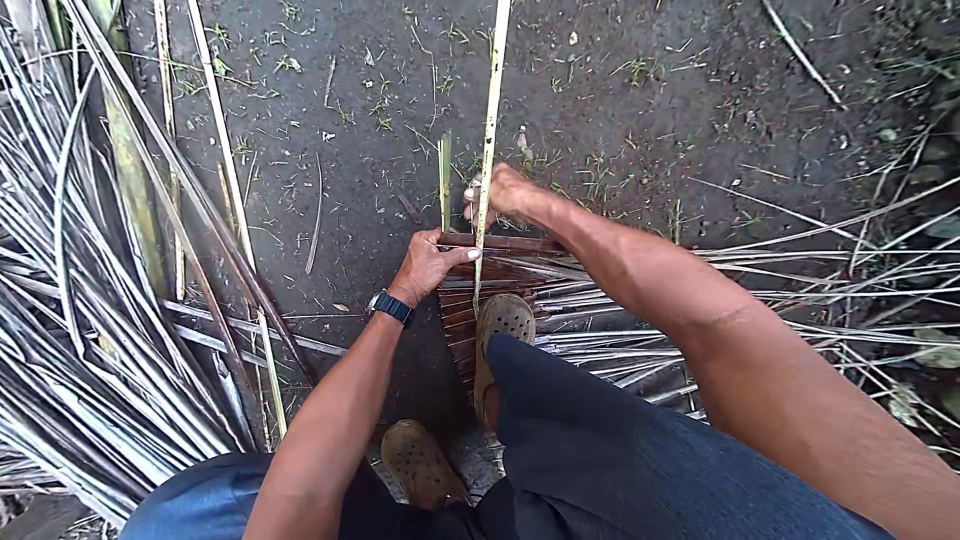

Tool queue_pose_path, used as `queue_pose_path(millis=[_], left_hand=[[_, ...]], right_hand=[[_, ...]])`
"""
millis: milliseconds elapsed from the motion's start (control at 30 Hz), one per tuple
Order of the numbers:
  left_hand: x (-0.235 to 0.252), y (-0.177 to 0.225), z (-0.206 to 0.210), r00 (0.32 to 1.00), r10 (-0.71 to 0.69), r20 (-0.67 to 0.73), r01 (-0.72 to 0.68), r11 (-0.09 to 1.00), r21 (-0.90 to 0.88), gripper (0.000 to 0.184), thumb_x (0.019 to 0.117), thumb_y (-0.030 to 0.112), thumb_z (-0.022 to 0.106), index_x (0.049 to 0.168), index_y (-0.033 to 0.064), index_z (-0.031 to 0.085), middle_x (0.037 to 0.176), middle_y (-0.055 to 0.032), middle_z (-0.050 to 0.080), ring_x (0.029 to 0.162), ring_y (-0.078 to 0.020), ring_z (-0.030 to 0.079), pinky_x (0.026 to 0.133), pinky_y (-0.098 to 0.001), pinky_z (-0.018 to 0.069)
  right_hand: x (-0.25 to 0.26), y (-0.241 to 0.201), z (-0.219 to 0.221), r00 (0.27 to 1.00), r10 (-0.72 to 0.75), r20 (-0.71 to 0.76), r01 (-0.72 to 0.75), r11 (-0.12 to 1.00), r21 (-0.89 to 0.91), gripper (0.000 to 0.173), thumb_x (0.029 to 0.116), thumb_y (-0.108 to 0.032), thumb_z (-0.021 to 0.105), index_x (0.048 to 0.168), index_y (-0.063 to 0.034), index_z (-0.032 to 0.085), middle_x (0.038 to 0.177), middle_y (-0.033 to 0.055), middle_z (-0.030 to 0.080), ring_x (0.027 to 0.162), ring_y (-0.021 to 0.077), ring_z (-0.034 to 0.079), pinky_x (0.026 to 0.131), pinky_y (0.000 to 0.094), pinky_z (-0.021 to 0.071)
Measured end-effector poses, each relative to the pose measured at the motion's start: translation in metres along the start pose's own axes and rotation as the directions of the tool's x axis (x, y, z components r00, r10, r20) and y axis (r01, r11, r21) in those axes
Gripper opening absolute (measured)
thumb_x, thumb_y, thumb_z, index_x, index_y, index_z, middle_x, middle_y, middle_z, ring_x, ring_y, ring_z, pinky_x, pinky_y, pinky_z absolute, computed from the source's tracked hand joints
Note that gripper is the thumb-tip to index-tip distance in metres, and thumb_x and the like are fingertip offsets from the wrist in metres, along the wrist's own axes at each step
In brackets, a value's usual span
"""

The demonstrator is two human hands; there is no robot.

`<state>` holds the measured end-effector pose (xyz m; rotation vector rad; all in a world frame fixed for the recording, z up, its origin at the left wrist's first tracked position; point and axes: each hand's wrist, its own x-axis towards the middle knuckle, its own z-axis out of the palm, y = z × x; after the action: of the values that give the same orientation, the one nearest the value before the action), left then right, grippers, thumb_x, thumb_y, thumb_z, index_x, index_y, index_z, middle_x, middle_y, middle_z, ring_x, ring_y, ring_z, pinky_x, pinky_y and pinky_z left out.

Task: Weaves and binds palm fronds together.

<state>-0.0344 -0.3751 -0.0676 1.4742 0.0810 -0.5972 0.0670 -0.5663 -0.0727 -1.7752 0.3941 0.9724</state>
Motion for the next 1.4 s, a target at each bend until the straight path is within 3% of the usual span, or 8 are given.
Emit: queue_pose_path(millis=[567,833,933,1033,1133,1267,1333,1400], left_hand=[[-0.001,-0.002,0.003,0.999,0.052,0.011,-0.051,0.998,-0.047,0.016,0.0861,0.003,0.081,0.099,-0.0022,0.073,0.089,-0.0088,0.076,0.081,-0.0122,0.072,0.08,-0.0321,0.0619],[0.001,-0.003,0.007,0.997,0.066,-0.046,-0.066,0.998,-0.007,0.017,0.0848,0.004,0.083,0.099,-0.0012,0.074,0.09,-0.0072,0.076,0.082,-0.0103,0.072,0.081,-0.0298,0.0612],[0.002,-0.004,0.01,0.996,0.047,-0.081,-0.048,0.999,0.0,0.017,0.0846,0.004,0.083,0.098,-0.0009,0.073,0.089,-0.0074,0.076,0.081,-0.0109,0.072,0.08,-0.0305,0.0617],[0.004,-0.005,0.015,0.995,0.029,-0.1,-0.03,1.0,-0.006,0.018,0.0848,0.005,0.083,0.098,-0.0011,0.073,0.089,-0.0081,0.075,0.079,-0.0126,0.073,0.079,-0.0321,0.0626],[0.005,-0.005,0.011,0.996,0.027,-0.09,-0.027,1.0,0.006,0.018,0.0852,0.007,0.083,0.098,-0.0011,0.074,0.089,-0.0082,0.076,0.08,-0.0121,0.073,0.08,-0.0319,0.0623],[0.013,-0.007,0.007,0.992,0.011,-0.123,-0.009,1.0,0.015,0.019,0.0864,0.007,0.083,0.102,-0.001,0.075,0.094,-0.0087,0.077,0.085,-0.0123,0.074,0.084,-0.0321,0.0623],[0.017,-0.01,0.005,0.989,-0.003,-0.151,0.007,1.0,0.024,0.019,0.0869,0.009,0.082,0.102,-0.0005,0.074,0.093,-0.0087,0.077,0.085,-0.0127,0.074,0.083,-0.0331,0.0624],[0.021,-0.011,0.004,0.985,-0.011,-0.174,0.013,1.0,0.015,0.019,0.0872,0.008,0.082,0.101,-0.0008,0.074,0.092,-0.009,0.077,0.083,-0.0132,0.074,0.083,-0.0337,0.0627]], right_hand=[[0.002,0.002,0.017,0.965,0.244,-0.092,-0.257,0.95,-0.176,0.02,0.0989,-0.011,0.063,0.114,0.0005,0.061,0.087,0.0115,0.07,0.066,0.0158,0.069,0.063,0.0315,0.0599],[0.006,0.006,0.017,0.939,0.312,-0.144,-0.318,0.948,-0.026,0.021,0.0981,-0.007,0.061,0.117,-0.0006,0.057,0.087,0.0109,0.068,0.065,0.0156,0.068,0.062,0.0305,0.0601],[0.006,0.014,0.023,0.971,0.226,-0.079,-0.238,0.94,-0.244,0.015,0.0954,-0.012,0.065,0.106,-0.0018,0.063,0.087,0.0077,0.067,0.071,0.0139,0.066,0.068,0.0329,0.057],[-0.002,0.021,0.025,0.979,0.162,0.121,-0.077,0.853,-0.517,0.024,0.101,-0.02,0.06,0.11,0.001,0.068,0.104,0.0187,0.068,0.096,0.0295,0.065,0.086,0.0547,0.0513],[-0.012,0.01,0.02,0.967,0.143,0.213,-0.041,0.905,-0.423,0.012,0.0994,-0.016,0.058,0.104,-0.0096,0.067,0.087,0.0035,0.065,0.075,0.0119,0.062,0.069,0.035,0.0532],[-0.027,-0.007,-0.004,0.959,-0.272,-0.081,0.177,0.794,-0.581,0.029,0.1034,-0.03,0.06,0.114,-0.0059,0.072,0.103,0.0172,0.072,0.098,0.0336,0.069,0.089,0.0592,0.0539],[-0.061,-0.004,-0.006,0.803,-0.526,-0.282,0.206,0.688,-0.696,0.03,0.1046,-0.028,0.053,0.112,-0.0042,0.069,0.099,0.0176,0.072,0.095,0.0374,0.071,0.085,0.0597,0.055],[-0.1,0.012,0.017,0.805,-0.523,-0.28,0.202,0.684,-0.701,0.044,0.1052,-0.042,0.052,0.093,-0.0021,0.067,0.079,0.0167,0.067,0.078,0.0375,0.069,0.07,0.0608,0.055]])
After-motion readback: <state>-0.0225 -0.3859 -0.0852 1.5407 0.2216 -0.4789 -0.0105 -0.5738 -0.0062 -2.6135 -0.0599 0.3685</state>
